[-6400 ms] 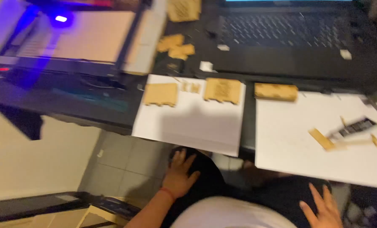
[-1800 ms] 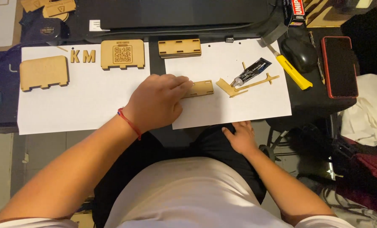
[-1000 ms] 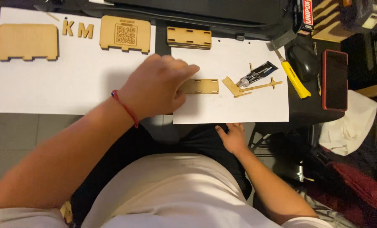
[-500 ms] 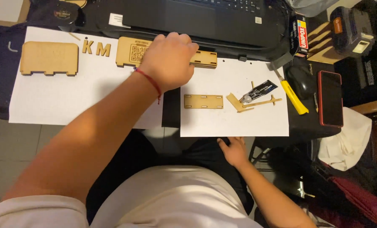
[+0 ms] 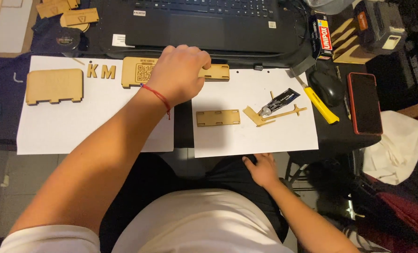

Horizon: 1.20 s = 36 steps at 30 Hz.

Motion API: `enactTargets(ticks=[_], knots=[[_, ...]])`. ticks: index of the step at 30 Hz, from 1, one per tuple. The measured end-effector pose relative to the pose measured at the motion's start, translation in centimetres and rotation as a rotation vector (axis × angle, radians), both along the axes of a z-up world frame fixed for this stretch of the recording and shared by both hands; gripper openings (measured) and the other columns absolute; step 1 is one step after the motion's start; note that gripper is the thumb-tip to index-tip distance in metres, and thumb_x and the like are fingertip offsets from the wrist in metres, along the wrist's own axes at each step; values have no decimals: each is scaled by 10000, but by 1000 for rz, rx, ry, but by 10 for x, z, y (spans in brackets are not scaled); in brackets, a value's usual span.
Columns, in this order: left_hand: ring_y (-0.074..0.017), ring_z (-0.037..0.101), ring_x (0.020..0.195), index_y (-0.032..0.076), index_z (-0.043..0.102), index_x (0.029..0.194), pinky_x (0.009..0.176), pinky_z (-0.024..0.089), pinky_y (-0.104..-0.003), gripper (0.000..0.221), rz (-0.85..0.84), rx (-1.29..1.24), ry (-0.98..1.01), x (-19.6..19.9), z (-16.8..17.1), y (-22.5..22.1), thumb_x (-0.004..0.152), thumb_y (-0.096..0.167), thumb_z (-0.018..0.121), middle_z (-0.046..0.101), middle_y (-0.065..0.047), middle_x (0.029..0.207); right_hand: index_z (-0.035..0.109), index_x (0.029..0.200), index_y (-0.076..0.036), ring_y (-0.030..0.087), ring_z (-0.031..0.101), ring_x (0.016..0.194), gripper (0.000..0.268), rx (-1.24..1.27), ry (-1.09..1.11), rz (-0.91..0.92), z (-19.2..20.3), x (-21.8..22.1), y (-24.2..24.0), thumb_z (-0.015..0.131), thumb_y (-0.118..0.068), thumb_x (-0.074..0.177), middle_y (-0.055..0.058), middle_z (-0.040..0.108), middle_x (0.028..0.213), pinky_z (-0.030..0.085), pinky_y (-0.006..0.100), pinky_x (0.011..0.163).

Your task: Assembling a small wooden box by applying glue to laser-cut pieces and joining them together.

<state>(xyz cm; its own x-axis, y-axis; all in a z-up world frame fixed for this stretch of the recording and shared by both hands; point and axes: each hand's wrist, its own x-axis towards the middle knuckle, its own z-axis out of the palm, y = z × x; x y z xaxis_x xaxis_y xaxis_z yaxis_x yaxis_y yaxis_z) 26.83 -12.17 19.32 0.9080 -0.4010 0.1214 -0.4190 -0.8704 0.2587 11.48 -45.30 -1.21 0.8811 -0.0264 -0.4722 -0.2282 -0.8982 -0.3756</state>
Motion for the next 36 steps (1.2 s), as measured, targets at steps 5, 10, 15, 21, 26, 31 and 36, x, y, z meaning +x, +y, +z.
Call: enactTargets(ticks=[5, 10, 15, 21, 26, 31, 36], knots=[[-315, 579, 981, 161, 644, 1133, 891, 420, -482, 349, -42, -52, -6, -9, 17, 1, 786, 131, 618, 637, -75, 1075, 578, 1357, -225, 317, 336, 1368, 572, 40, -58, 14, -1, -2, -2, 473, -551, 899, 104, 544, 1386, 270, 447, 1138], [-318, 567, 962, 92, 623, 1229, 831, 443, -466, 431, -207, -85, -265, -33, 46, -6, 801, 48, 616, 628, -102, 1123, 511, 1426, -228, 287, 251, 1434, 608, 59, -30, -2, 14, -2, 3, 472, -528, 899, 88, 456, 1480, 214, 463, 1175], [-368, 572, 1026, 57, 524, 1355, 898, 441, -490, 561, -247, -242, -319, -57, 86, -18, 804, 62, 628, 651, -146, 1163, 492, 1431, -239, 323, 239, 1439, 628, 31, -49, -2, -2, -2, -2, 493, -551, 887, 40, 383, 1543, 211, 528, 1160], [-339, 587, 1033, 38, 569, 1304, 915, 464, -458, 453, -300, -283, -427, -79, 115, -19, 852, 51, 613, 646, -146, 1177, 358, 1520, -322, 315, 103, 1511, 661, 68, 6, -7, 29, -6, 6, 445, -553, 907, -4, 208, 1635, 164, 568, 1186], [-324, 597, 1038, 52, 574, 1297, 948, 470, -449, 426, -326, -270, -491, -96, 129, -20, 871, 46, 600, 651, -132, 1203, 404, 1499, -309, 301, 103, 1518, 659, 65, -9, -7, 20, -8, 2, 445, -577, 899, 41, 192, 1641, 143, 538, 1204], [-313, 609, 1057, 61, 577, 1293, 971, 481, -442, 401, -346, -288, -549, -113, 141, -22, 894, 59, 620, 657, -120, 1207, 397, 1503, -344, 291, 100, 1522, 655, 77, -27, -3, 22, -10, 1, 449, -586, 896, 18, 180, 1650, 125, 494, 1216], [-79, 597, 701, 201, 729, 1135, 640, 434, -284, 353, 43, -653, 250, -123, 160, -30, 941, 333, 465, 725, 67, 769, 441, 1481, -316, 248, 136, 1517, 628, 83, -70, 2, 20, -13, 0, 466, -561, 903, 15, 238, 1632, 149, 470, 1219]])
